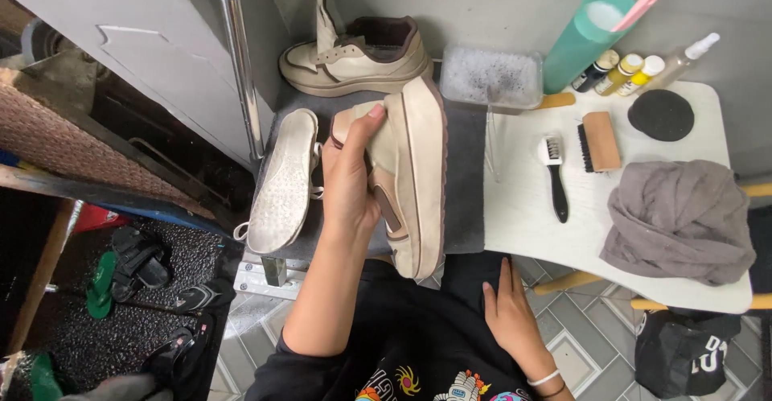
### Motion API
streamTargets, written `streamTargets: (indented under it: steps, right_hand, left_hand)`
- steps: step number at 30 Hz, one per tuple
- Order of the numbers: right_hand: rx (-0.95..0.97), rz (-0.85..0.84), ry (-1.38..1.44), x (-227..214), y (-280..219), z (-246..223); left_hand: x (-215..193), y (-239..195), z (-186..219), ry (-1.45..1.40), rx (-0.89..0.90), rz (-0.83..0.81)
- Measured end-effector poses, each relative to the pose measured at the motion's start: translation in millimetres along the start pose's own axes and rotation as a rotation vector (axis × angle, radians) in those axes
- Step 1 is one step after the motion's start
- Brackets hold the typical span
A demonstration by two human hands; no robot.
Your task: The person cleans a beige sneaker by scrubbing the sole and upper with a toothbrush and a larger brush, then wipes the shoe with a cloth. The person handles the shoe, brushes, and cloth throughout the process.
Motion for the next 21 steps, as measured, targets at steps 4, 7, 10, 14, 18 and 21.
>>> streamTargets:
  steps: [4, 7, 10, 14, 18, 21]
  right_hand:
    - [-0.445, 0.244, -0.245, -2, -5, -51]
    - [-0.392, 0.251, -0.317, -6, 0, -53]
    - [-0.501, 0.154, -0.490, 6, 0, -66]
    - [-0.547, -0.066, -0.555, 17, -1, -87]
    - [-0.311, -0.389, -0.534, 4, -1, -114]
    - [-0.354, -0.545, -0.240, -31, -15, -198]
  left_hand:
    - [-5, -1, 7, -0.012, -0.012, -0.018]
    - [-8, -9, 17, 0.071, -0.039, 0.085]
    - [-6, -8, 21, 0.082, 0.142, -0.064]
    - [-15, -2, 13, 0.113, 0.057, 0.042]
    - [-15, 1, 15, 0.103, 0.186, -0.054]
    - [-17, -6, 21, 0.228, 0.256, -0.057]
Point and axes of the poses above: each hand's wrist, its own y-axis towards the middle knuckle, its own x-axis out of the palm, z = x × y, the point moved 8 cm from there along y, towards the middle knuckle, and after that the axes turned 11 degrees about y, right-handed, at the moved point
